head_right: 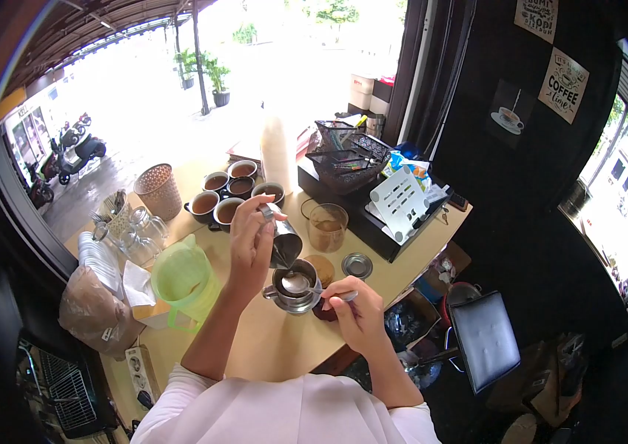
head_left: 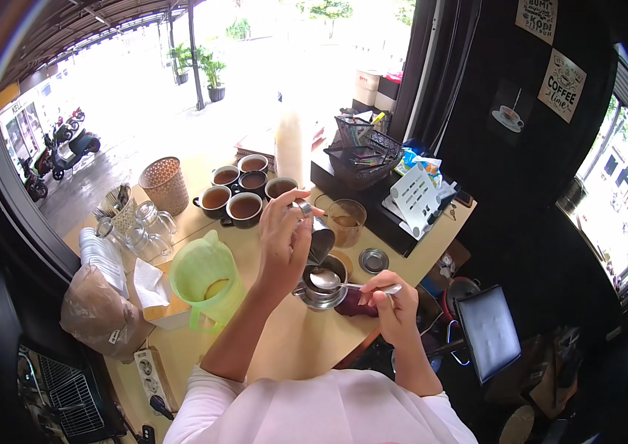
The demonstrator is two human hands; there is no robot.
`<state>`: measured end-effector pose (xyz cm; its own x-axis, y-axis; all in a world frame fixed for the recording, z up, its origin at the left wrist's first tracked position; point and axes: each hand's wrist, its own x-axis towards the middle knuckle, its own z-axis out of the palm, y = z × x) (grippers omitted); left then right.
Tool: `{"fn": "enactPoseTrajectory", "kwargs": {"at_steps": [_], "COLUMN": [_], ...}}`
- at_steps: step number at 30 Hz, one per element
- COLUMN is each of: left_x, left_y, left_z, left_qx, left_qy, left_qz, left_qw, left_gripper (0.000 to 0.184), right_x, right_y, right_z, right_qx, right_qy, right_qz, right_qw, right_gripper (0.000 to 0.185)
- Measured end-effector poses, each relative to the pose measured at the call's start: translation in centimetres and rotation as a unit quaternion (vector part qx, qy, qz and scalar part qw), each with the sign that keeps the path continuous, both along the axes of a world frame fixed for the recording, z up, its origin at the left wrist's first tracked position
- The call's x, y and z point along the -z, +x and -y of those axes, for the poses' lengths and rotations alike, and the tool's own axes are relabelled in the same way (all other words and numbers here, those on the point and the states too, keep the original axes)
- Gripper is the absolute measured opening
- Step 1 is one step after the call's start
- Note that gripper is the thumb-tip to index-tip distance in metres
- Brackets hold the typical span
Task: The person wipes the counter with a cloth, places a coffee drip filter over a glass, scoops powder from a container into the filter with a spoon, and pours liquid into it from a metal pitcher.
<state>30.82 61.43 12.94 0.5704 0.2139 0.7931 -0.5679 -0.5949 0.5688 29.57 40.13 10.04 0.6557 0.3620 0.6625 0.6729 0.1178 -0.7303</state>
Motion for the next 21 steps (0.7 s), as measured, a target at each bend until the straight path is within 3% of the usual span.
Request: {"fn": "enactPoseTrajectory", "kwargs": {"at_steps": [12,21], "left_x": [-0.14,0.37], "left_y": [-0.09,0.21], "left_z": [-0.12,-0.06], "left_qx": [-0.028,-0.012], "left_qy": [0.086,0.001], "left_qz": [0.035,0.016], "left_qw": [0.995,1.0], "left_gripper": [0.014,0.014], "right_x": [0.29,-0.14], "right_y": [-0.12,-0.24], "right_z": [-0.01,0.21], "right_qx": [-0.006,0.014], "right_qy": [0.017,0.008], "right_qz": [-0.015,0.0], "right_qw": [1.0,1.0], "right_gripper": [0.02,0.013]}}
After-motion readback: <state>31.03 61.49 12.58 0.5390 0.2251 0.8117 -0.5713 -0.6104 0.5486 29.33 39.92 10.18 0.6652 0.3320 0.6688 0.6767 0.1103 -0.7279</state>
